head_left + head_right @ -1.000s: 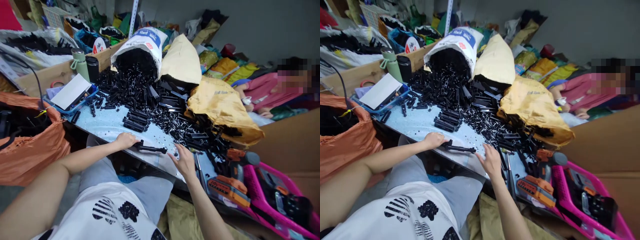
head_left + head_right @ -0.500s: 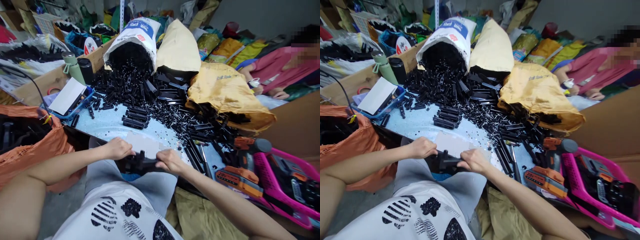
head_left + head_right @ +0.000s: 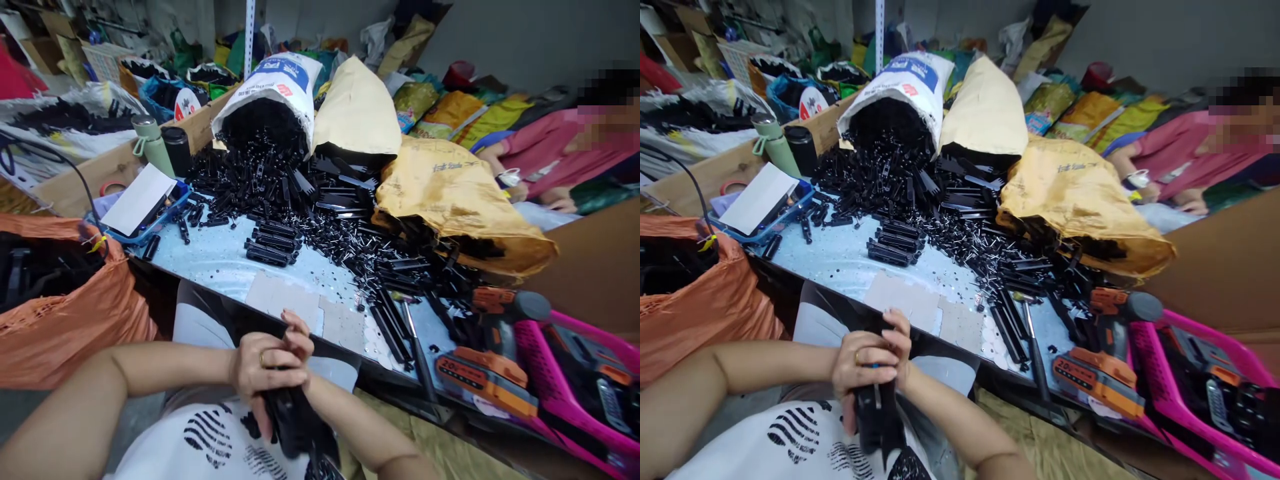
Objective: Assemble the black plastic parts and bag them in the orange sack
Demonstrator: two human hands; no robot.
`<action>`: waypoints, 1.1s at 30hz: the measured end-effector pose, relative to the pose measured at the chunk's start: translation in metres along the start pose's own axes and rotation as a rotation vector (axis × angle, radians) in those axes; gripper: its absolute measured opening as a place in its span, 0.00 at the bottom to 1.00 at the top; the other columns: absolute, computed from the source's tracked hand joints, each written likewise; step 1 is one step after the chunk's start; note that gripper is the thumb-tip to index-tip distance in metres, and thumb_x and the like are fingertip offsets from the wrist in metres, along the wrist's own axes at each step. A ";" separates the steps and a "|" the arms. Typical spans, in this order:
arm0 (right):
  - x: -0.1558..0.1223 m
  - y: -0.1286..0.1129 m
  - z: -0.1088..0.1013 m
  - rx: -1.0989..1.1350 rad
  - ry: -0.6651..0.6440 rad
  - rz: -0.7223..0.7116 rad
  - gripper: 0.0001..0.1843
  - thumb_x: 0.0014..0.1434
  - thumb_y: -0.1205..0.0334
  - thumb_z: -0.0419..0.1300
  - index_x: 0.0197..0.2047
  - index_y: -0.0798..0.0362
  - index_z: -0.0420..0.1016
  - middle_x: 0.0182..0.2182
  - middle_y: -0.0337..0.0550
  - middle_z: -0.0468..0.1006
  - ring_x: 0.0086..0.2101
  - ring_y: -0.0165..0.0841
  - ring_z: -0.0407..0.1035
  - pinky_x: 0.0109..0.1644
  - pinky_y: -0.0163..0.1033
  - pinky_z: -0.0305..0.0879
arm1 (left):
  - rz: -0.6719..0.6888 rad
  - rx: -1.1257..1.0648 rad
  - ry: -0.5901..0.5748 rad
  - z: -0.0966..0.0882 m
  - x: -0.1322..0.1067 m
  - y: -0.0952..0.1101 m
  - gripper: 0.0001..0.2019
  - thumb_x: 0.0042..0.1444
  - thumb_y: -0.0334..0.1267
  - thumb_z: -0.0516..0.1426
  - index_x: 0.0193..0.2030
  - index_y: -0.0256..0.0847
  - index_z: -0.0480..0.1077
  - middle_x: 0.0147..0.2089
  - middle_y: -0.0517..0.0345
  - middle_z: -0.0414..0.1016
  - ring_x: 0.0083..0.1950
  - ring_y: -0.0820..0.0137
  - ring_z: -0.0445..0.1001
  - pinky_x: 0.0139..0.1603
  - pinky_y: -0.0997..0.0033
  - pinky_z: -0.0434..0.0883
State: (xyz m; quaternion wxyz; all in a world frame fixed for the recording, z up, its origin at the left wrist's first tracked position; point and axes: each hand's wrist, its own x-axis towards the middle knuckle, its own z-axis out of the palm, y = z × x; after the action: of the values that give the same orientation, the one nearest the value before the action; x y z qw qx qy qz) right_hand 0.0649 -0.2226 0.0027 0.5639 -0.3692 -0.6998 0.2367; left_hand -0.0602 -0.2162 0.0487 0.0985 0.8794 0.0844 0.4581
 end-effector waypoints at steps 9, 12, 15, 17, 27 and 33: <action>0.146 0.126 -0.046 -0.532 -0.082 0.085 0.18 0.64 0.52 0.45 0.49 0.55 0.64 0.48 0.54 0.69 0.51 0.40 0.61 0.56 0.49 0.57 | -0.253 0.530 -0.560 -0.023 -0.023 -0.138 0.31 0.57 0.61 0.46 0.61 0.45 0.61 0.42 0.47 0.72 0.41 0.64 0.70 0.41 0.68 0.66; 0.193 0.155 -0.041 -0.624 -0.214 0.120 0.19 0.64 0.52 0.46 0.49 0.56 0.64 0.47 0.54 0.70 0.49 0.40 0.61 0.56 0.46 0.56 | -0.339 0.509 -0.622 -0.020 -0.024 -0.159 0.27 0.58 0.55 0.51 0.59 0.43 0.63 0.47 0.43 0.70 0.49 0.60 0.67 0.48 0.63 0.64; 0.234 0.177 -0.017 -0.709 -0.252 0.219 0.20 0.62 0.53 0.49 0.51 0.59 0.63 0.47 0.57 0.70 0.49 0.43 0.60 0.55 0.48 0.56 | -0.390 0.526 -0.594 -0.017 -0.020 -0.164 0.27 0.57 0.52 0.54 0.60 0.41 0.60 0.53 0.42 0.67 0.55 0.57 0.63 0.54 0.56 0.59; 0.258 0.190 0.001 -0.730 -0.203 0.349 0.23 0.60 0.52 0.53 0.51 0.62 0.62 0.47 0.61 0.69 0.50 0.46 0.60 0.54 0.51 0.56 | -0.456 0.559 -0.535 -0.021 -0.016 -0.166 0.31 0.57 0.54 0.53 0.63 0.39 0.56 0.55 0.41 0.66 0.57 0.55 0.61 0.57 0.54 0.56; 0.310 0.225 0.007 0.148 0.186 0.894 0.23 0.53 0.58 0.61 0.49 0.56 0.59 0.39 0.48 0.72 0.37 0.31 0.69 0.37 0.35 0.69 | -1.227 0.836 -0.294 -0.119 -0.038 -0.247 0.14 0.60 0.31 0.46 0.50 0.33 0.66 0.50 0.40 0.67 0.55 0.56 0.61 0.51 0.59 0.60; 0.295 0.193 -0.035 0.427 0.095 0.965 0.16 0.59 0.50 0.52 0.40 0.56 0.65 0.32 0.46 0.74 0.27 0.25 0.68 0.21 0.26 0.66 | -1.199 0.738 -0.384 -0.121 -0.050 -0.273 0.13 0.58 0.24 0.44 0.43 0.31 0.68 0.55 0.40 0.65 0.58 0.58 0.59 0.56 0.59 0.57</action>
State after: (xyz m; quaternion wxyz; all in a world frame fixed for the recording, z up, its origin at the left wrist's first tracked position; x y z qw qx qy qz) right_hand 0.1194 0.1244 0.0488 0.4847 -0.5365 -0.3600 0.5895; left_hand -0.2037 0.0470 0.0092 0.0427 0.7229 0.6816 0.1050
